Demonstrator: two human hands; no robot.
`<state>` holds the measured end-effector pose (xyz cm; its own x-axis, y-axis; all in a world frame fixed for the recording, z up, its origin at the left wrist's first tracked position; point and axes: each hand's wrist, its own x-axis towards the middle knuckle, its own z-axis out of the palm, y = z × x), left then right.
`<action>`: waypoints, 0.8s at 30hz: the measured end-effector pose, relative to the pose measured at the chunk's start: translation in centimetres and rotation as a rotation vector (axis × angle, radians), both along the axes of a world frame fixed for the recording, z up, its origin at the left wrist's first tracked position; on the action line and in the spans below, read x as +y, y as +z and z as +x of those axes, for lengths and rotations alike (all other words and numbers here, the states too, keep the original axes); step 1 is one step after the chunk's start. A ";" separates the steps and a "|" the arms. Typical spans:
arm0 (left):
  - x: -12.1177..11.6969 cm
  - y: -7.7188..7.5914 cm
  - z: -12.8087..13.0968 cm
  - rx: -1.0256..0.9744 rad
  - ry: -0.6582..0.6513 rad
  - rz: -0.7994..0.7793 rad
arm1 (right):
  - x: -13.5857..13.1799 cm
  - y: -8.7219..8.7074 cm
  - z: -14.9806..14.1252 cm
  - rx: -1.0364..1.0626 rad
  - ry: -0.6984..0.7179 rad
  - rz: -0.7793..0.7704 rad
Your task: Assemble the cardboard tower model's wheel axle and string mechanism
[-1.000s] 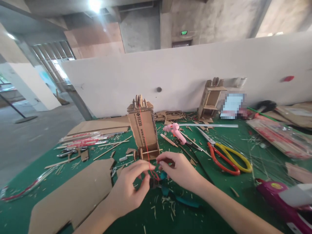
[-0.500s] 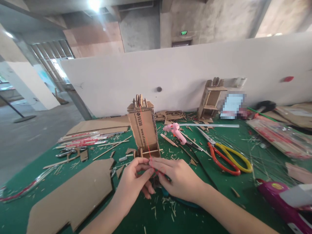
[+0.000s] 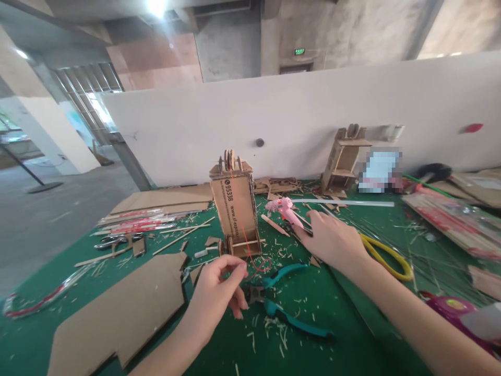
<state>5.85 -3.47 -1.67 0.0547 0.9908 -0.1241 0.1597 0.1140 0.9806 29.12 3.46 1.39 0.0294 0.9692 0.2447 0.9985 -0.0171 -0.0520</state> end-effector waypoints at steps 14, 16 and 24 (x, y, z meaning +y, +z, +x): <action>0.0 0.6 -2.9 0.925 -0.044 1.006 | 6.6 -3.8 -1.4 0.280 0.182 0.148; -0.9 0.7 -2.1 0.984 -0.238 1.171 | 7.1 -4.3 -1.1 0.265 0.179 0.154; -3.4 0.9 2.2 0.982 -0.691 1.487 | 8.9 -5.1 -1.0 0.246 0.205 0.162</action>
